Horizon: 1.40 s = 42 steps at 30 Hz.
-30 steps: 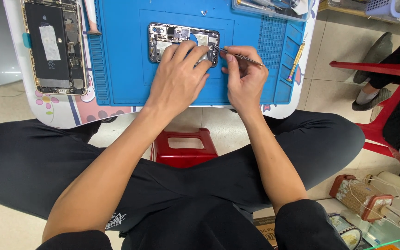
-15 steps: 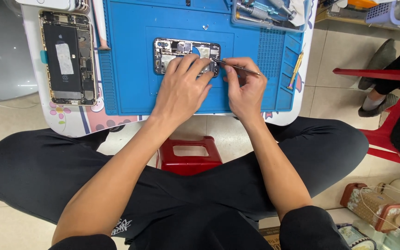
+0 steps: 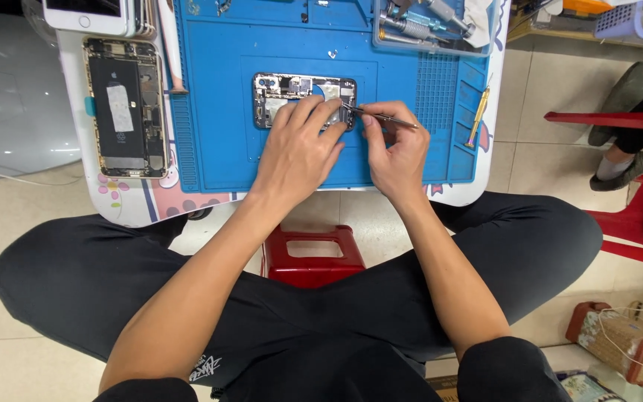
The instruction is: The person uses tweezers to carefully remove small components and adhesive strips from the internal frame of a disassembled smartphone. They work on a blue anti-static mat, picking up tiny parts and placing them aside while handling the phone chassis.
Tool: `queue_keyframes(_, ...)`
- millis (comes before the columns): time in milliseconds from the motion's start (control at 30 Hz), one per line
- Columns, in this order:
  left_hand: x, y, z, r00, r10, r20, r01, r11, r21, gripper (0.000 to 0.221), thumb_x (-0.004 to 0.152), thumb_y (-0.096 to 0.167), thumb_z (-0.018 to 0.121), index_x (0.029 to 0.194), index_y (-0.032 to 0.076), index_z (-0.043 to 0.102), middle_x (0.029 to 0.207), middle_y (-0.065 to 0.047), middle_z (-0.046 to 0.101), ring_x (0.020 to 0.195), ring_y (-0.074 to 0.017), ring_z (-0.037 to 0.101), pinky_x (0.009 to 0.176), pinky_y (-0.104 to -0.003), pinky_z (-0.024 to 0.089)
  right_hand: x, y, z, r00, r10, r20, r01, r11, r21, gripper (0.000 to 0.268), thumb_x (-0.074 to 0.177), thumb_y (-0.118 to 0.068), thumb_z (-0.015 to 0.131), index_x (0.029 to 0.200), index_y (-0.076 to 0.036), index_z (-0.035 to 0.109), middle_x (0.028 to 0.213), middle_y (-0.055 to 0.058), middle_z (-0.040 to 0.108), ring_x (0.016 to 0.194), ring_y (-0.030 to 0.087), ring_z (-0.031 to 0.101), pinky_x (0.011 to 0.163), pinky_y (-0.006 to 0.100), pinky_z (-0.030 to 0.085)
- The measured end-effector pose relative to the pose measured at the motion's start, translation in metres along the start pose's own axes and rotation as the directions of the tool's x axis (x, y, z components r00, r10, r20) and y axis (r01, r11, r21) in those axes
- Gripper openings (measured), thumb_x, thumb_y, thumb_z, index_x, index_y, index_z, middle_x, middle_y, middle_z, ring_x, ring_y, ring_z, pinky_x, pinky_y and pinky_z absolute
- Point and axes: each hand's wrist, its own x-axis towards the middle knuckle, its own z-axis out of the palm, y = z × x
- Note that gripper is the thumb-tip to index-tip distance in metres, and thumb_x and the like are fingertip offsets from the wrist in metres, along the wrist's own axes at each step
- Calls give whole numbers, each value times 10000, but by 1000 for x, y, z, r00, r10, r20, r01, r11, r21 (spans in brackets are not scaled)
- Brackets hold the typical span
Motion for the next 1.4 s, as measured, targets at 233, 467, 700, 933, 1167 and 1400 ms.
queue_keyframes(233, -3, 1, 2, 1000, 2, 8, -2, 1000, -5, 216, 909, 159, 811, 1106, 71, 806, 1230, -127, 701, 1258, -290, 572, 988, -430, 459, -3, -4, 1, 1000, 4, 5, -4, 1000, -4, 81, 1060, -34, 664, 1106, -67, 722, 1046, 109, 758, 956, 319, 784, 710, 347, 669)
queue_keyframes(467, -5, 0, 5, 1000, 15, -10, -15, 1000, 7, 233, 894, 168, 822, 1104, 67, 806, 1218, -126, 712, 1246, -294, 586, 988, -435, 467, -1, -7, 0, 1000, 0, -9, 0, 1000, 17, 66, 1067, -40, 652, 1100, -47, 708, 1037, 127, 755, 936, 322, 786, 696, 344, 672)
queue_keyframes(700, -5, 0, 6, 1000, 7, -17, -7, 1000, -2, 238, 884, 159, 830, 1101, 63, 807, 1211, -127, 714, 1244, -296, 590, 998, -431, 466, -1, -7, 2, 1000, -3, -6, 3, 1000, 11, 77, 1061, -2, 640, 1094, -33, 702, 1018, 137, 746, 891, 316, 789, 678, 343, 673)
queue_keyframes(933, -6, -1, 6, 1000, 8, -13, -8, 1000, -12, 227, 896, 165, 821, 1099, 64, 807, 1205, -129, 721, 1249, -298, 598, 1004, -437, 471, 4, -12, -29, 961, -273, -48, 239, 902, -360, 82, 1052, -77, 727, 1103, -139, 743, 1077, 13, 725, 911, 241, 773, 658, 323, 657)
queue_keyframes(1167, -6, -2, 14, 1000, 4, -12, -4, 1000, 10, 224, 906, 186, 803, 1103, 80, 795, 1229, -120, 712, 1261, -303, 609, 1016, -435, 468, -15, -3, -50, 914, -345, 213, 369, 491, -789, 254, 967, -80, 743, 1054, -316, 779, 1078, -81, 675, 908, 149, 705, 692, 231, 576)
queue_keyframes(1400, -10, -3, 18, 1000, -12, -6, 12, 1000, 28, 248, 886, 185, 807, 1111, 84, 785, 1222, -113, 708, 1252, -300, 612, 1023, -446, 472, -14, -32, -40, 917, -204, 342, 397, 533, -747, 260, 899, 15, 783, 1005, -220, 818, 1129, 0, 690, 958, 204, 731, 705, 266, 608)
